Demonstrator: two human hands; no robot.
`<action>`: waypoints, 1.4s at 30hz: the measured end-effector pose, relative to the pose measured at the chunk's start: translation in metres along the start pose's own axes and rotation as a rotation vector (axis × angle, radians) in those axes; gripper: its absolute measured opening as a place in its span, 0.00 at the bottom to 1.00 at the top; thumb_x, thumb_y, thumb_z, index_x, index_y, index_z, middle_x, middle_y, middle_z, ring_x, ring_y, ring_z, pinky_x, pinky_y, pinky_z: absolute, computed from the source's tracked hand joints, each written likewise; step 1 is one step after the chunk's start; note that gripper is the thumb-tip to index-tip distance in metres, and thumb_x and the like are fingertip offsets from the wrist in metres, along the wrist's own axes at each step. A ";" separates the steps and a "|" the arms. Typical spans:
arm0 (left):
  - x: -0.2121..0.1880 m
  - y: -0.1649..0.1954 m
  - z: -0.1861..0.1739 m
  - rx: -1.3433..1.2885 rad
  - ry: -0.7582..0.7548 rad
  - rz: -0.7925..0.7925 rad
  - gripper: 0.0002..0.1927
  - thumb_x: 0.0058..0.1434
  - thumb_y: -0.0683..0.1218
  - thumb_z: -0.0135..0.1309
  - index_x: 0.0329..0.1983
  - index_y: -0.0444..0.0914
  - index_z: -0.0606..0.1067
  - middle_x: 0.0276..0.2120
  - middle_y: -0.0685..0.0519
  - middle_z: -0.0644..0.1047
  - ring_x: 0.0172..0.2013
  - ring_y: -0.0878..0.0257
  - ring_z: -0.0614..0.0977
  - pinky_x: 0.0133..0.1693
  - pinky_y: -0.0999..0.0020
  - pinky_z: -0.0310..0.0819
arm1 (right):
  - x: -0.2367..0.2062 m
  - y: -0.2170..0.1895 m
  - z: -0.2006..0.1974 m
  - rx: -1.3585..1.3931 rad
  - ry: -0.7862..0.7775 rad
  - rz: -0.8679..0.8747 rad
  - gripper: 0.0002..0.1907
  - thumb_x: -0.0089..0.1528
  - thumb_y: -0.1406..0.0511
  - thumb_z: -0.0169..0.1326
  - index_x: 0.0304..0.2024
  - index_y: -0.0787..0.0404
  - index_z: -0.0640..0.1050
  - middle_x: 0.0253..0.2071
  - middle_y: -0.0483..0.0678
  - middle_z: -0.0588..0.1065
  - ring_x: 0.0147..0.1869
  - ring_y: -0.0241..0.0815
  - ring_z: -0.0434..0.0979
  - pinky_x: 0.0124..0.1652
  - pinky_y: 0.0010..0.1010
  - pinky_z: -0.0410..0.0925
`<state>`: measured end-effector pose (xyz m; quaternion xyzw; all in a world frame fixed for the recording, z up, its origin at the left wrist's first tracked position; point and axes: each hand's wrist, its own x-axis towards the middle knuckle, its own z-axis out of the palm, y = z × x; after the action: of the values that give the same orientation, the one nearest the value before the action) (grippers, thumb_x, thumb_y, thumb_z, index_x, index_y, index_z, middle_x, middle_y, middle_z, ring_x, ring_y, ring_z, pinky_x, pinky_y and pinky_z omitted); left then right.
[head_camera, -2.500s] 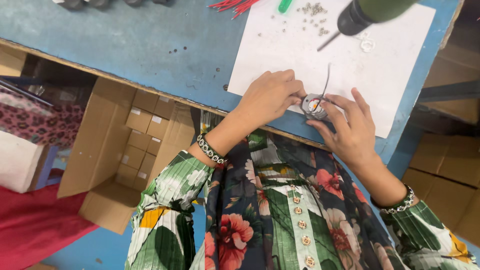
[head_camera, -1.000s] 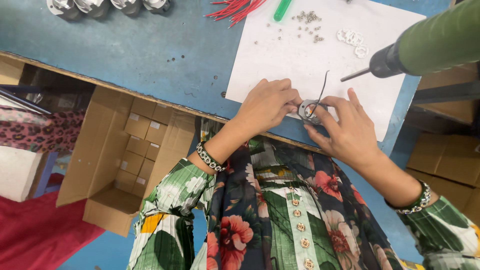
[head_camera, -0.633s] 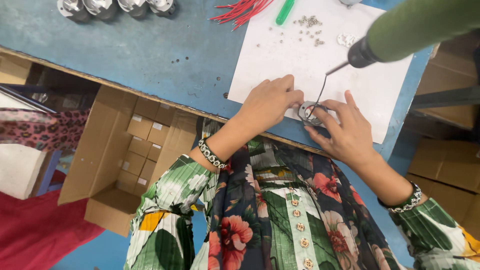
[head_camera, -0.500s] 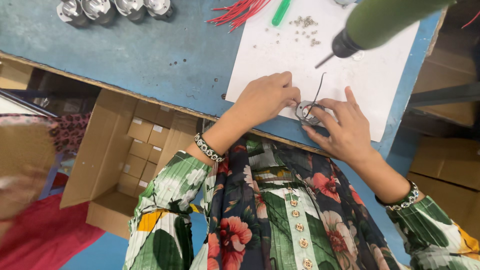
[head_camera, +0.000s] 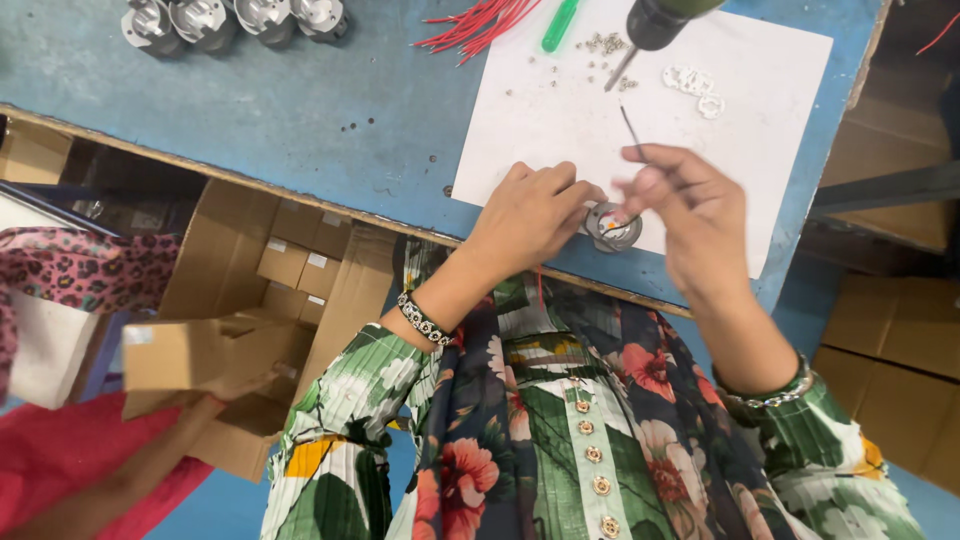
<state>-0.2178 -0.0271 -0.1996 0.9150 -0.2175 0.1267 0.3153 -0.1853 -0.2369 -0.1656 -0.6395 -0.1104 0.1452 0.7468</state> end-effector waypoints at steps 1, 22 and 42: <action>-0.002 0.001 -0.002 -0.023 0.002 -0.006 0.10 0.63 0.45 0.57 0.47 0.47 0.77 0.34 0.55 0.71 0.35 0.57 0.78 0.39 0.58 0.62 | 0.001 -0.003 -0.004 0.078 0.022 0.036 0.17 0.73 0.65 0.56 0.58 0.72 0.77 0.33 0.44 0.74 0.35 0.33 0.77 0.52 0.34 0.78; -0.007 0.005 -0.005 -0.071 0.066 -0.003 0.12 0.61 0.44 0.59 0.48 0.46 0.76 0.35 0.56 0.73 0.40 0.58 0.78 0.45 0.59 0.63 | -0.028 -0.036 -0.005 -1.660 -0.149 -0.595 0.04 0.64 0.64 0.64 0.34 0.54 0.82 0.33 0.43 0.69 0.40 0.43 0.72 0.37 0.37 0.67; -0.009 -0.004 -0.002 -0.068 0.012 -0.019 0.12 0.62 0.45 0.58 0.49 0.48 0.77 0.33 0.56 0.73 0.38 0.57 0.77 0.44 0.59 0.63 | -0.013 -0.027 -0.002 -1.506 -0.211 -0.411 0.02 0.62 0.64 0.60 0.35 0.53 0.83 0.33 0.45 0.71 0.39 0.47 0.76 0.35 0.41 0.70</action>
<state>-0.2240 -0.0204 -0.2029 0.9050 -0.2109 0.1217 0.3488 -0.1948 -0.2472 -0.1386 -0.9230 -0.3654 -0.0497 0.1099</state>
